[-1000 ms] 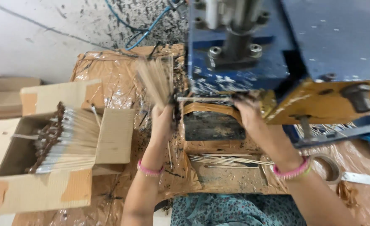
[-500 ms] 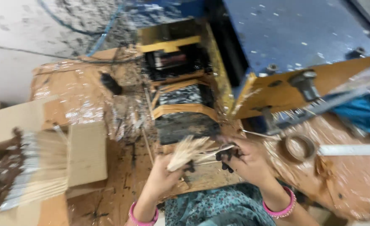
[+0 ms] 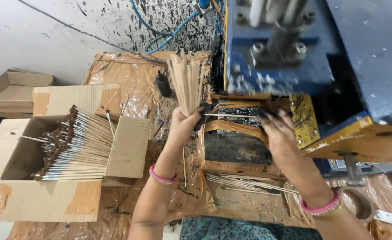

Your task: Operating a machine to process wooden incense sticks by feeding raw sticks into the machine and collecting finished ones.

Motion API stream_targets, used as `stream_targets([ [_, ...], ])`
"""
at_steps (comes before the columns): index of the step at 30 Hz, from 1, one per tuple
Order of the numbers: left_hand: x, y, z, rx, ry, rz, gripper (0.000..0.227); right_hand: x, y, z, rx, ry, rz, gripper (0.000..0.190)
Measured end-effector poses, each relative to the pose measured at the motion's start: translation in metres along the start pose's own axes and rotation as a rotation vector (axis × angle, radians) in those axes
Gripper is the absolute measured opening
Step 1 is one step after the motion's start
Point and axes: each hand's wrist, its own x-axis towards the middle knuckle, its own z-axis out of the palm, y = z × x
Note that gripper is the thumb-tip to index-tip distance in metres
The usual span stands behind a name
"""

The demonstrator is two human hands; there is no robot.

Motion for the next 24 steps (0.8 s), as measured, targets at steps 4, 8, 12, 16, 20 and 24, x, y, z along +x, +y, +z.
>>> stream_targets([
  [4, -0.005, -0.005, 0.01, -0.141, -0.021, -0.08, 0.006, -0.015, -0.013, -0.017, 0.145, 0.113, 0.085, 0.024],
  [8, -0.008, 0.014, 0.02, -0.222, -0.014, -0.117, 0.006, -0.054, 0.018, 0.031, 0.38, -0.056, 0.384, 0.024],
  [12, -0.021, 0.008, 0.014, -0.236, -0.037, -0.094, 0.005, -0.026, 0.009, 0.003, 0.182, -0.51, 0.762, 0.026],
  [16, -0.068, -0.023, -0.011, 0.063, 0.08, -0.011, 0.009, -0.025, -0.025, -0.069, 0.052, 0.164, 0.073, 0.012],
  [20, -0.171, -0.14, -0.087, 0.683, 0.335, 0.08, 0.019, -0.131, 0.0, -0.092, 0.19, 0.108, 1.035, 0.016],
  [24, -0.233, -0.148, -0.11, 0.472, 0.389, 0.18, 0.019, -0.16, 0.023, -0.12, -0.321, 0.166, 0.513, 0.022],
])
